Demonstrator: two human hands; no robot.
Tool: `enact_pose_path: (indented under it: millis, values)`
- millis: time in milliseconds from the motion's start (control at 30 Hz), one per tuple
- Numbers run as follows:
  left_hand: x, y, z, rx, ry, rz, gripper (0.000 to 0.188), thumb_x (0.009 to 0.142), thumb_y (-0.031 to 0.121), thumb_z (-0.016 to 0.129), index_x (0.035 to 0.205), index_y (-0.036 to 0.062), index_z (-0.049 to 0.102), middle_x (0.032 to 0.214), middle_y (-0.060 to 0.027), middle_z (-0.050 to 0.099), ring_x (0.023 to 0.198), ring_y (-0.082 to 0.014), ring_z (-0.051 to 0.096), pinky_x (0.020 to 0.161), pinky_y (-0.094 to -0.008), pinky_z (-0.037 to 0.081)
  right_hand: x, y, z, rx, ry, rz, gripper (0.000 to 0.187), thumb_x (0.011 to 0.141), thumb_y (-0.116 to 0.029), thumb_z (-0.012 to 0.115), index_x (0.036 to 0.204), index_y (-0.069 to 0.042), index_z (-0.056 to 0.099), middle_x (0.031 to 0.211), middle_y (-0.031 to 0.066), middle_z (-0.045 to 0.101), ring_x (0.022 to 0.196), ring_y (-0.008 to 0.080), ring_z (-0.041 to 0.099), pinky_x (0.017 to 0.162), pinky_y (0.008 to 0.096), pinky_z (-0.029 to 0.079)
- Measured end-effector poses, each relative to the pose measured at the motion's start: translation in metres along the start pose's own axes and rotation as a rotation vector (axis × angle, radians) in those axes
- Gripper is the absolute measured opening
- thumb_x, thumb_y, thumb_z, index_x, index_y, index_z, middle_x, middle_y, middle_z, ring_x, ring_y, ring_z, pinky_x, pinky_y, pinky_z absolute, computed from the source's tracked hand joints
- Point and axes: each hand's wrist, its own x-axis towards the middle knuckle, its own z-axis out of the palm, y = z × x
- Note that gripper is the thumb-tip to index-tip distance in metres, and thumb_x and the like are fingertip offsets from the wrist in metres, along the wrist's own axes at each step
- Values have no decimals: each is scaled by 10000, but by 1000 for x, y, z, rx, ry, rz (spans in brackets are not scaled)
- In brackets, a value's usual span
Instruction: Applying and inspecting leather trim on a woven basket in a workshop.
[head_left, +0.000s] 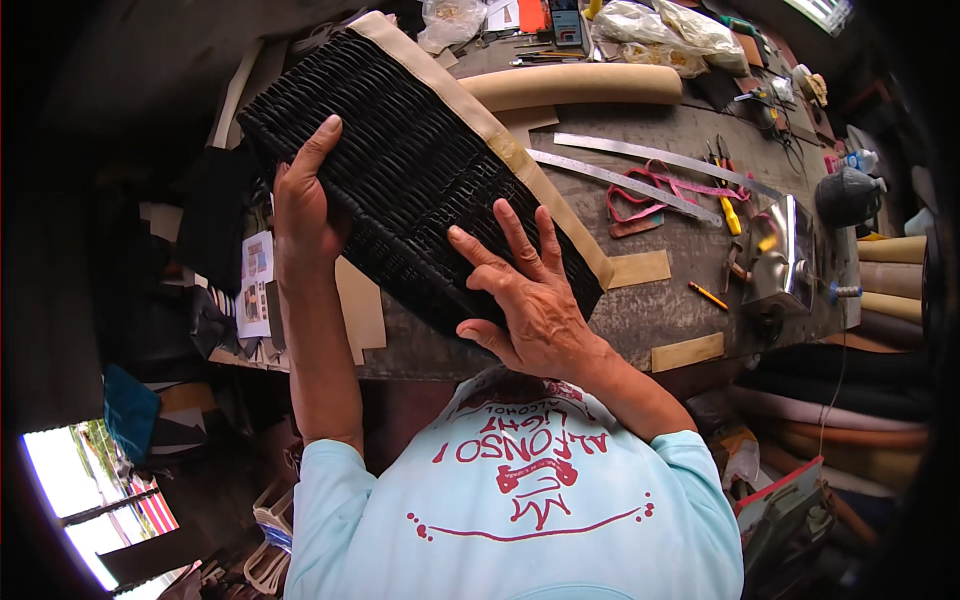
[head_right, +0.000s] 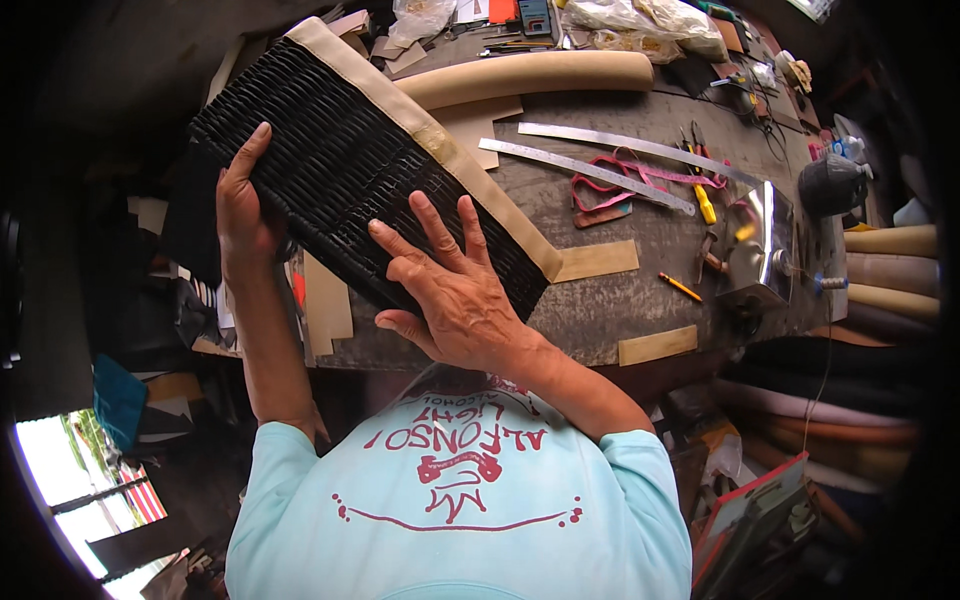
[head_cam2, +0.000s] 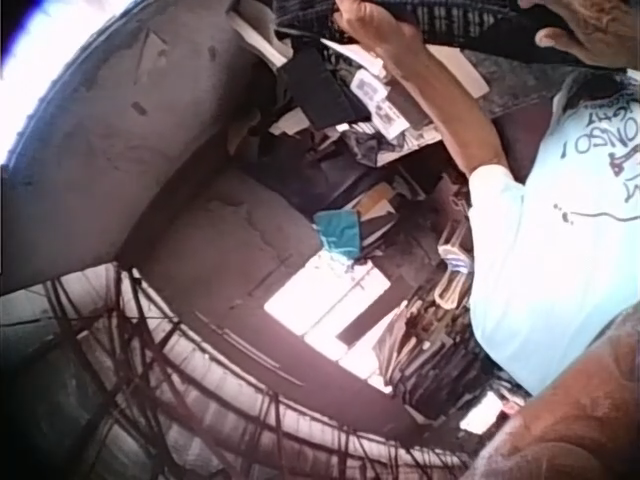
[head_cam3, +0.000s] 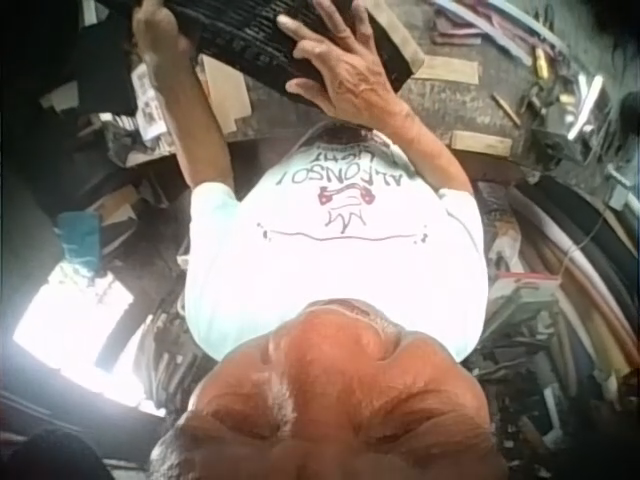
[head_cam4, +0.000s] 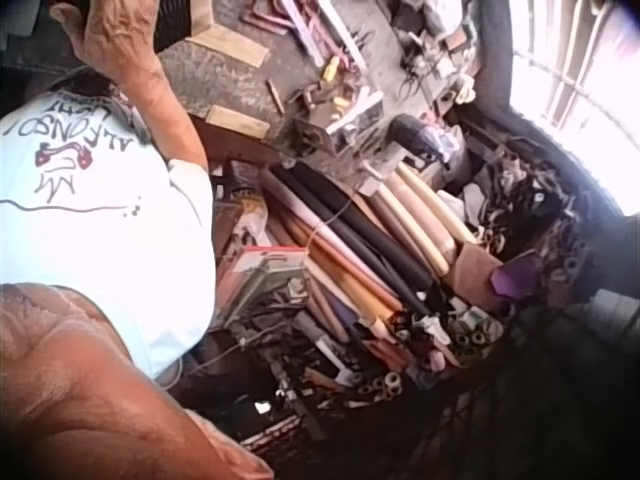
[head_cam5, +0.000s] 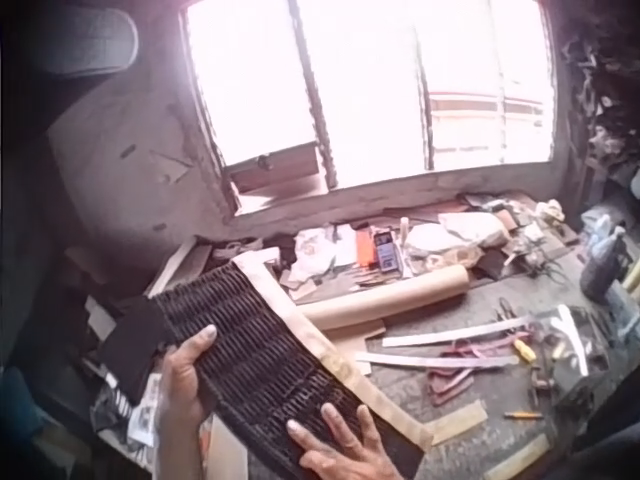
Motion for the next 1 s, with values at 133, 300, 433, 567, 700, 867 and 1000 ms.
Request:
enact_pose_path:
  millis: [133,300,433,567,700,867,1000]
  values:
    - [0,1,-1,7,0,-26,237,918,106,590,1085,-60,611,998,-158,682,825,-220,698,747,-330,597,4,0,-5,-91,-13,-44,393,877,-483,579,905,-94,528,1473,38,420,1462,308,142,1172,576,11]
    - [-1,2,4,10,3,-52,247,919,112,592,1091,-63,614,1008,-162,682,830,-218,698,750,-325,597,8,11,-18,-131,-107,-138,446,819,-552,563,850,-108,553,1452,-13,446,1460,259,162,1186,565,41]
    - [0,1,5,21,1,-43,248,923,120,591,1084,-67,617,1007,-162,683,835,-217,699,749,-327,598,14,10,-20,-167,-138,-167,471,804,-579,547,852,-110,551,1452,-11,443,1457,253,176,1188,565,62]
    - [2,1,7,-3,-28,-67,249,924,124,591,1079,-69,619,994,-164,686,827,-218,702,740,-330,602,22,8,-16,-173,-73,-137,491,829,-588,527,859,-98,545,1450,12,443,1454,260,184,1185,572,69]
    - [5,0,-2,10,-44,-71,244,915,115,603,1079,-66,620,990,-165,686,822,-219,702,737,-338,605,17,3,-18,-198,-129,-151,488,834,-586,532,858,-98,549,1443,31,451,1447,264,208,1181,577,83]
    - [6,2,2,-17,-29,-65,241,910,108,606,1075,-66,618,998,-169,683,823,-222,702,737,-338,606,12,9,-22,-210,-154,-196,495,818,-586,551,852,-93,547,1447,47,446,1447,268,209,1179,577,94]
    - [6,1,6,-18,-56,-52,244,910,110,604,1079,-65,614,992,-167,683,815,-222,702,731,-335,606,21,3,-17,-149,-111,-219,501,825,-582,549,842,-81,540,1452,75,436,1449,274,203,1177,573,101]
